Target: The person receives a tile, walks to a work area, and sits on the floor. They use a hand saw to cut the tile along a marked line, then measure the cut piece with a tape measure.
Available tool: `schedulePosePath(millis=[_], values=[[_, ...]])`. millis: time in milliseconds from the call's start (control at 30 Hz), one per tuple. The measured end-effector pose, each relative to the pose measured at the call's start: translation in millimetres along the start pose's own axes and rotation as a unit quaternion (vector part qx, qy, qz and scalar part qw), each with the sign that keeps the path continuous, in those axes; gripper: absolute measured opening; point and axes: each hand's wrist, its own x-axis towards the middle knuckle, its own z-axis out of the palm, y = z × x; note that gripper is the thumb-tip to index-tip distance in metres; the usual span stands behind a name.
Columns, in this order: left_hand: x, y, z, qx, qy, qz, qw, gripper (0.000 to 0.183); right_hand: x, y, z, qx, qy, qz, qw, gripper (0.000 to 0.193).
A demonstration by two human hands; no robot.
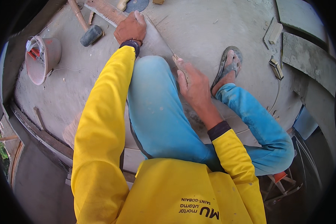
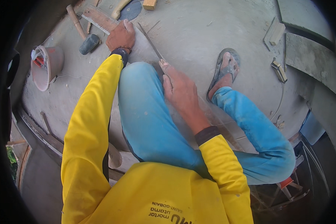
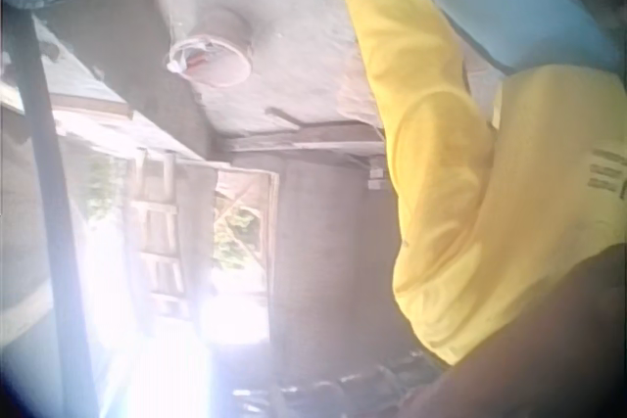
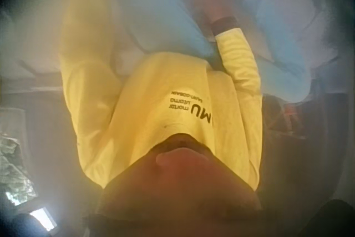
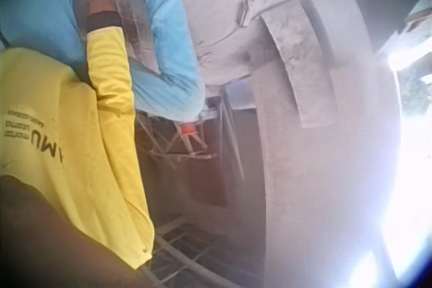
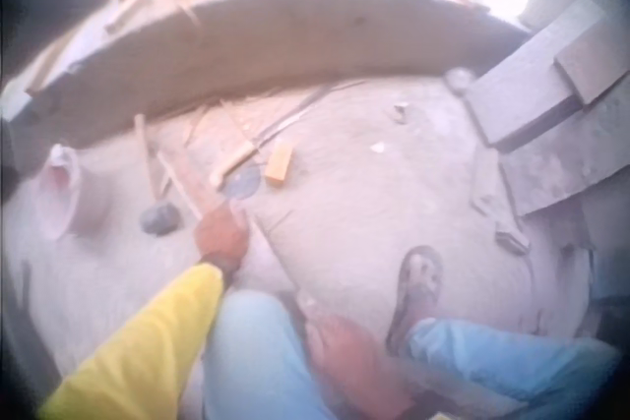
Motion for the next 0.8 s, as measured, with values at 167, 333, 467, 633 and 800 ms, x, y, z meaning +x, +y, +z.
schedulePosePath(millis=[167,333,467,633,800], values=[[-0.9,-9.4,-4.3,0.011,0.000,-0.006,1.000,0.045,-53.2,-2.9,-25.9,-0.001,-0.007,0.001,1.000,0.032],[-0.5,-2.2,-4.0,0.006,-0.005,-0.001,1.000,0.046,-28.3,-2.6,-16.5,0.011,0.001,-0.003,1.000,0.033],[-0.7,-1.2,-2.8,-0.002,-0.001,-0.004,1.000,0.046,-4.8,-5.1,-4.4,-0.004,-0.017,0.033,0.999,0.033],[-2.9,-7.2,-1.8,0.005,0.002,-0.006,1.000,0.047,-53.6,0.3,-23.9,-0.003,0.012,-0.017,1.000,0.030],[-0.8,-0.9,-6.1,-0.003,-0.003,-0.008,1.000,0.048,-13.8,-4.3,-6.3,0.002,0.010,-0.008,1.000,0.032]])
